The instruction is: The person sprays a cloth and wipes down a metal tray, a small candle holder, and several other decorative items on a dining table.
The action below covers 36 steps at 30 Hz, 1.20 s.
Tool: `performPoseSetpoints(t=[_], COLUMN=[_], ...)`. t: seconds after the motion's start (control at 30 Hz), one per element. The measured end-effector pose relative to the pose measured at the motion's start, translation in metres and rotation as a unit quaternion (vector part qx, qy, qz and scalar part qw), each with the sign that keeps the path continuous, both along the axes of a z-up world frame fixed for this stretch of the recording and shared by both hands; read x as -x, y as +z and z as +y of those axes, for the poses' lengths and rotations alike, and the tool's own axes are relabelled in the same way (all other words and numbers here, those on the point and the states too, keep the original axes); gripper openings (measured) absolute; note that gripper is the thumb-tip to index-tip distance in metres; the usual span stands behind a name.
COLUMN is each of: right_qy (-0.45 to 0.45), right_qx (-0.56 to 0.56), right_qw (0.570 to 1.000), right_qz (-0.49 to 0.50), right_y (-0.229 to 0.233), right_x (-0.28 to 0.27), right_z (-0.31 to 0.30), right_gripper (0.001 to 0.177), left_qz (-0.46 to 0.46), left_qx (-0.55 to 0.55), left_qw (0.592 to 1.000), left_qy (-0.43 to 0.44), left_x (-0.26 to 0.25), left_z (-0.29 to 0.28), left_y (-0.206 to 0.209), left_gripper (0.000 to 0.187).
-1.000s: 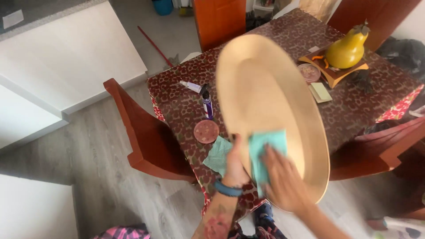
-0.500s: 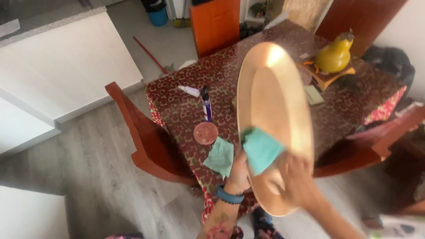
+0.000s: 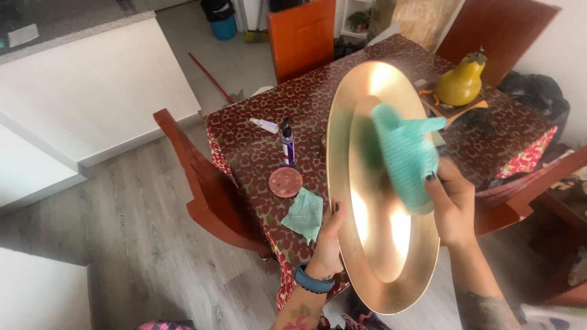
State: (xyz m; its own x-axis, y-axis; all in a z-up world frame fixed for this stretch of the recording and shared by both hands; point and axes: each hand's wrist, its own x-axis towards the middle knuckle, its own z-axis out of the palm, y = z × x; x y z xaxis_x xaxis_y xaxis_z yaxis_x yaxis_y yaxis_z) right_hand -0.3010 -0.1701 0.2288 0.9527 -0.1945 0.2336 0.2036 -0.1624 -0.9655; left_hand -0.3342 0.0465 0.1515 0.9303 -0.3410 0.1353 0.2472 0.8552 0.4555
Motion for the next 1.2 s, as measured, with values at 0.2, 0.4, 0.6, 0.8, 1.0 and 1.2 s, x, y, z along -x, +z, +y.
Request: performPoseSetpoints(t=[0.2, 0.4, 0.6, 0.8, 1.0, 1.2], right_qy=[0.026, 0.149, -0.067, 0.143, 0.006, -0.118], right_qx=[0.377, 0.508, 0.479, 0.541, 0.575, 0.497], right_qw=[0.877, 0.816, 0.818, 0.792, 0.808, 0.815], right_qz=[-0.297, -0.234, -0.310, -0.244, -0.127, -0.273], right_y=[0.025, -0.050, -0.005, -0.025, -0.099, 0.044], right_x=[-0.004, 0.059, -0.039, 0.020, 0.006, -0.084], right_z=[0.080, 0.063, 0.048, 0.080, 0.006, 0.025], right_gripper=[0.078, 0.085, 0.069, 0.082, 0.098, 0.077], left_qz=[-0.005, 0.039, -0.030, 0.048, -0.031, -0.343], left_qx=[-0.026, 0.077, -0.040, 0.028, -0.006, -0.382], left_qw=[1.000, 0.996, 0.999, 0.998, 0.999, 0.837], left_qy=[-0.007, 0.021, -0.002, -0.021, 0.005, 0.189], left_x=[0.015, -0.005, 0.010, -0.006, -0.028, -0.014], left_z=[-0.003, 0.022, 0.005, 0.009, 0.005, -0.022], left_y=[0.043, -0.019, -0.054, -0.018, -0.052, -0.011], left_gripper=[0.049, 0.050, 0.050, 0.056, 0.046, 0.043])
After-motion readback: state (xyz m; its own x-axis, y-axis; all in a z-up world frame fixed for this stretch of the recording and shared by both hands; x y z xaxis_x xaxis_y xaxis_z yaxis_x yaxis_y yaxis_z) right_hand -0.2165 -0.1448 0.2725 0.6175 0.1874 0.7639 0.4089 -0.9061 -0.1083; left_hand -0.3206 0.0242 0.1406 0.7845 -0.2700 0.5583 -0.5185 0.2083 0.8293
